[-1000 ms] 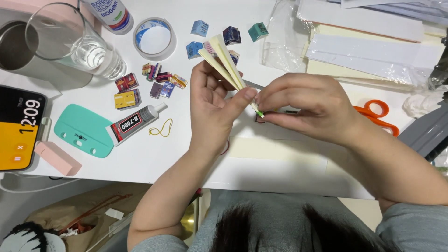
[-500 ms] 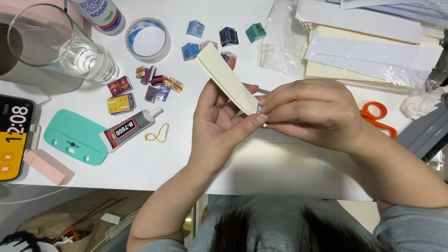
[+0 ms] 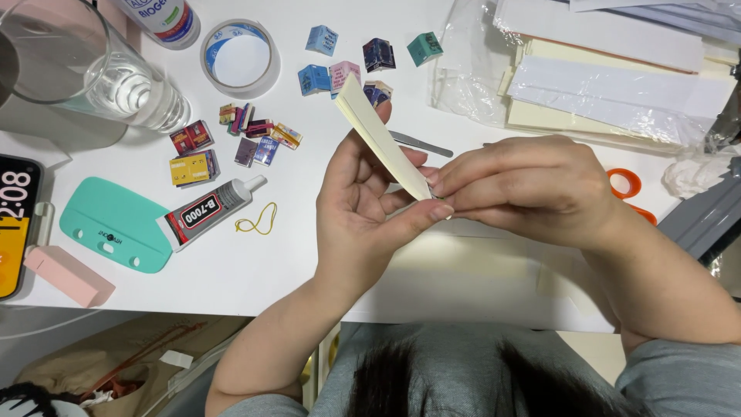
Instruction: The person assembles miniature books by wrapping small printed paper pieces around folded paper cores and securing them with rubber bands. They use a paper cutter to trim the edges of the assembled units and then continue wrapping additional pieces.
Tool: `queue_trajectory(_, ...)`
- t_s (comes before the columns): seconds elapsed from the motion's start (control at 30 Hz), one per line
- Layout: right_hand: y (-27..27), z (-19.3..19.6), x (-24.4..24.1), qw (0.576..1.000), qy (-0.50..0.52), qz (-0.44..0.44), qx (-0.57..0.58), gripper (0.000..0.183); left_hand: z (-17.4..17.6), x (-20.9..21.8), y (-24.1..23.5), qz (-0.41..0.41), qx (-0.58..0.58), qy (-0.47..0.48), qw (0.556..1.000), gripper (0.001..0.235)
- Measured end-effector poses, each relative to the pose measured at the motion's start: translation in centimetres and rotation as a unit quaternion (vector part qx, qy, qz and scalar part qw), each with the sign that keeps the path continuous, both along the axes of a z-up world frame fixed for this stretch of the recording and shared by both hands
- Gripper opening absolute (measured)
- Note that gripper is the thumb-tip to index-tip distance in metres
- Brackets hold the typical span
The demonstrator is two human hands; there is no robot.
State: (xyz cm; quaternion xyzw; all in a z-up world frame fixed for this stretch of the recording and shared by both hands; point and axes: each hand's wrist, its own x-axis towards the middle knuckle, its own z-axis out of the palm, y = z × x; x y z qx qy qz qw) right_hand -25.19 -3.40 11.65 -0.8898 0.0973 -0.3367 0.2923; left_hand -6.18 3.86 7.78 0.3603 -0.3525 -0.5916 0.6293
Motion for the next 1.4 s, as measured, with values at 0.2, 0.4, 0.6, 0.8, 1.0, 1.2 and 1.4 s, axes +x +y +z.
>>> queue_trajectory(0.2,-0.1,0.0,-0.2,1.000,0.006,-0.001,-0.010,0.008,-0.2,-0.1,-0.1,-0.017,0.018,-0.006,1.000,0.098)
queue_trajectory(0.4,0.0,-0.7,0.4,0.997,-0.011,-0.058,-0.057,0.010,-1.8,0.9,-1.5,-0.070,0.015,0.047,0.996,0.098)
queue_trajectory(0.6,0.6,1.4,-1.8,0.990,0.019,-0.121,0.075,0.059,-2.4,2.4,-2.5,-0.198,0.040,0.184,0.962,0.083)
queue_trajectory(0.8,1.8,2.3,-2.1,0.997,0.038,-0.064,-0.009,0.045,-3.8,2.2,-1.7,-0.294,-0.027,0.222,0.929,0.084)
queue_trajectory(1.0,4.1,3.1,-1.9,0.996,0.034,-0.004,-0.087,0.032,-4.2,1.6,-0.7,-0.360,-0.155,0.164,0.905,0.051)
queue_trajectory(1.2,5.3,3.5,-2.3,0.989,0.056,-0.006,-0.137,0.026,-4.1,1.2,0.5,-0.356,-0.197,0.114,0.906,0.050)
queue_trajectory(1.4,5.9,3.9,-2.4,0.988,0.058,0.010,-0.145,0.023,-2.9,1.0,1.8,-0.332,-0.226,0.061,0.914,0.054)
